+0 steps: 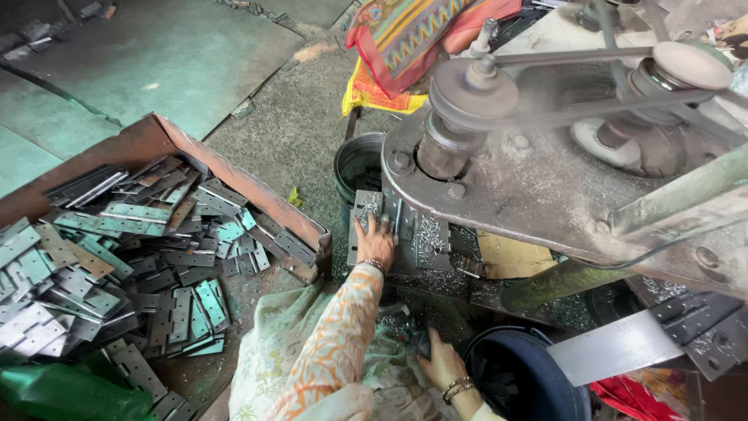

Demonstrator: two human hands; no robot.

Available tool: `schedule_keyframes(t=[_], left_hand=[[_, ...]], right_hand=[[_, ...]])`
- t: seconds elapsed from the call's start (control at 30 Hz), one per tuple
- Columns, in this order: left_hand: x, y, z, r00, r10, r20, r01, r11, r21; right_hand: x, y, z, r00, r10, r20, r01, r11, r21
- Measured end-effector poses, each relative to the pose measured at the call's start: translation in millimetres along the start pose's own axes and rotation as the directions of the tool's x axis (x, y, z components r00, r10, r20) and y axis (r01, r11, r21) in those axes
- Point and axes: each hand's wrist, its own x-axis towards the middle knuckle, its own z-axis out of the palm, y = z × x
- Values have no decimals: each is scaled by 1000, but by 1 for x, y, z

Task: The person repeatedly picks rectangular metal pieces from a bin, places them into a press machine, and operates the lever to process them. The person then removes the processed pieces and returns them to the bin. This cycle continues throughout the clip.

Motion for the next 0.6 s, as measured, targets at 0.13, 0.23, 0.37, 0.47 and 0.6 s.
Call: schedule_keyframes(t=[0.13, 0.23, 0.37, 0.47, 0.6], left_hand=[[24, 0, 5, 1000, -18, 21, 17, 999, 33], [28, -2, 19, 996, -14, -84, 15, 1000, 11], [20, -9, 21, 990, 17, -141, -10, 999, 44], [6, -10, 7, 996, 72, -44, -72, 997, 18], [-21, -39, 2, 987, 83, -138, -98, 990, -101]], right_hand=[[8, 0, 5, 999, 37, -11, -38, 999, -39], [9, 5, 34, 999, 22, 30, -23, 998, 56], [13, 6, 55, 999, 10, -50, -10, 1000, 16], [15, 2, 45, 998, 18, -63, -13, 997, 82], [11, -4, 29, 998, -33, -52, 35, 999, 23]])
